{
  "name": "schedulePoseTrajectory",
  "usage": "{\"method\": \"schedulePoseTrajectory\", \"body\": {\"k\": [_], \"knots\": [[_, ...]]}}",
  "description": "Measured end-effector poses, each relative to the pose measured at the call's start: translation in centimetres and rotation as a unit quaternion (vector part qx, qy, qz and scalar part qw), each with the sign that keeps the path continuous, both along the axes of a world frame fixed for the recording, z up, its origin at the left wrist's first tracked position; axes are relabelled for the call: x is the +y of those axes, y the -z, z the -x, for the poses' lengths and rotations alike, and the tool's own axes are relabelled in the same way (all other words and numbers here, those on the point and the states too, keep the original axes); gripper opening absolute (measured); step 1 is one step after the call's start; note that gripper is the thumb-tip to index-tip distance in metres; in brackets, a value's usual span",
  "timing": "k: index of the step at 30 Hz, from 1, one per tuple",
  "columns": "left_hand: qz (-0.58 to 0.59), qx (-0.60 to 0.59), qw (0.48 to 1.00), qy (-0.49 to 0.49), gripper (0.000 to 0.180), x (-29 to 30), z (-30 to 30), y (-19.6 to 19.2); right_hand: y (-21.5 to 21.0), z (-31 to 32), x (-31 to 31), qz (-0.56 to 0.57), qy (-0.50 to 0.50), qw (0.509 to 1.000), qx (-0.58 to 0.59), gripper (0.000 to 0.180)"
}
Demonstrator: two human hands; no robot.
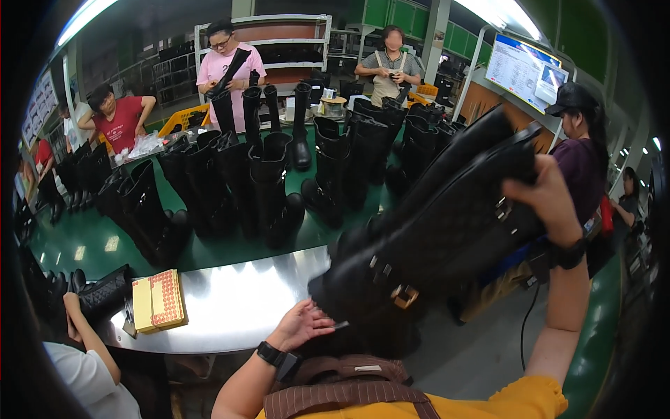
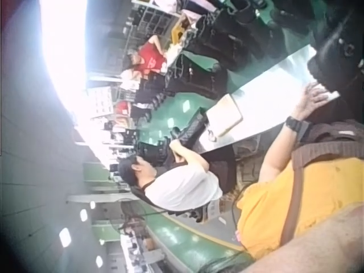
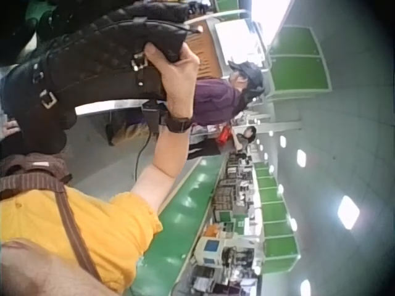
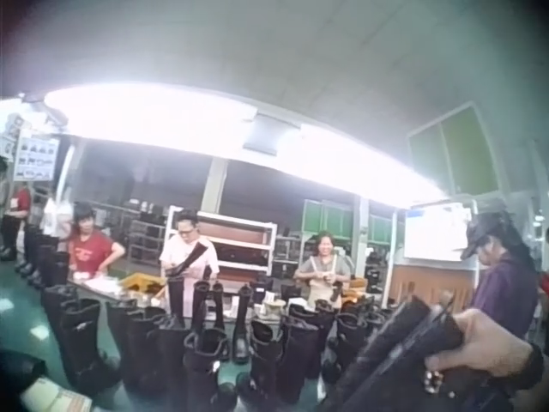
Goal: The recorder is performing a quality inspection of black boots on a manufacturing assembly line, checking zippers, buckles, and overall construction.
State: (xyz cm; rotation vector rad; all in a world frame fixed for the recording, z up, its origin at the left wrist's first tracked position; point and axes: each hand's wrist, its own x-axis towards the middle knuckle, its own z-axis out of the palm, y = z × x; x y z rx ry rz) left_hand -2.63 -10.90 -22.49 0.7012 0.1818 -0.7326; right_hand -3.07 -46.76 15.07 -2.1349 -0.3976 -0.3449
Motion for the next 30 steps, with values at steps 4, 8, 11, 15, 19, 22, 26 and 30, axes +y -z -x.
{"method": "schedulePoseTrajectory", "body": {"k": [4,8,11,15,19,22,26,30], "knots": [[-0.015,-0.004,0.998,-0.053,0.045,3.2,-2.8,-0.3,-3.5,-5.6,-4.6,-0.111,0.160,0.948,-0.253,0.036],[-0.004,0.028,0.995,-0.099,0.042,5.2,-6.8,0.3,-8.4,-15.9,-6.9,-0.247,0.109,0.955,-0.121,0.034],[0.017,0.063,0.997,-0.042,0.042,5.7,-9.7,0.7,-9.6,-27.5,-6.1,-0.258,0.100,0.947,-0.163,0.035],[0.029,0.131,0.991,0.027,0.043,6.2,-11.9,0.4,-7.4,-45.1,-1.8,-0.292,0.119,0.908,-0.274,0.041],[0.024,0.175,0.984,0.023,0.044,6.2,-12.2,-0.6,-4.8,-59.5,2.6,-0.299,0.161,0.892,-0.297,0.041],[0.010,0.191,0.981,0.013,0.045,6.0,-12.4,-1.1,-3.0,-67.2,5.4,-0.207,0.252,0.909,-0.258,0.051],[-0.002,0.225,0.974,0.009,0.051,6.1,-13.1,-0.9,1.3,-74.0,8.7,-0.040,0.312,0.938,-0.148,0.057],[-0.032,0.190,0.978,0.074,0.056,6.3,-13.5,0.4,6.6,-79.0,11.9,0.167,0.338,0.920,-0.103,0.065]]}}
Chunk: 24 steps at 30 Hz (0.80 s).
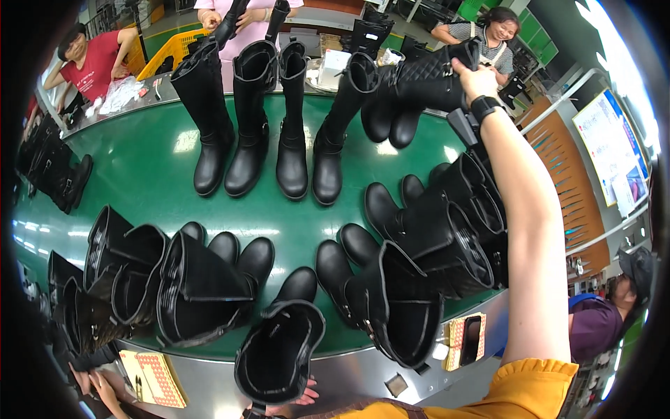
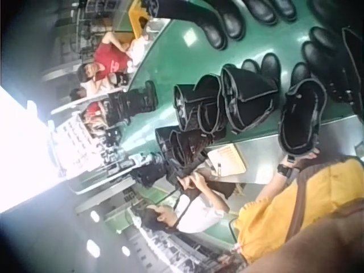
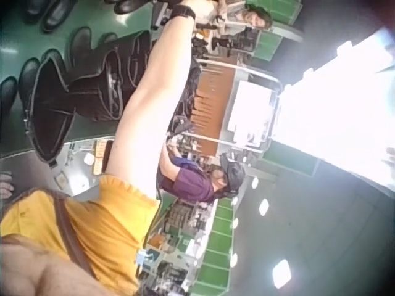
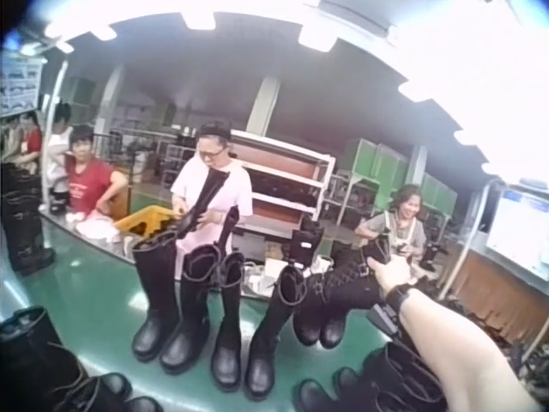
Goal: The recorder is performing a quality inspection of black boots on a manufacturing assembly line, checking zippers, buckles, and overall construction.
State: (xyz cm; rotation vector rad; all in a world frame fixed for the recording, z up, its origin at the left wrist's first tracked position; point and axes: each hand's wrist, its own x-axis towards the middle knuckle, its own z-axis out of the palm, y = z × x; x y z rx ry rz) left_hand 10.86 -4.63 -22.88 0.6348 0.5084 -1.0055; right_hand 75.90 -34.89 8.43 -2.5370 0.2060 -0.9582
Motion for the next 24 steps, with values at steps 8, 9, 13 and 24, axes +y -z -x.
{"method": "schedulePoseTrajectory", "body": {"k": [8,9,13,24], "knots": [[0.082,0.084,0.993,0.004,0.055,-0.2,-0.8,2.0,7.9,-6.7,5.4,0.242,-0.018,0.933,0.268,0.060],[0.066,0.094,0.993,0.010,0.055,-0.2,-0.8,1.8,7.8,-7.4,5.6,0.244,-0.029,0.922,0.298,0.060],[0.020,0.122,0.992,0.027,0.056,-0.4,-0.9,1.3,5.7,-8.1,4.4,0.211,-0.052,0.929,0.298,0.067],[-0.105,0.036,0.993,0.034,0.051,-1.8,-1.3,-2.0,-5.7,15.8,-0.7,0.163,-0.361,0.914,0.092,0.042]]}}
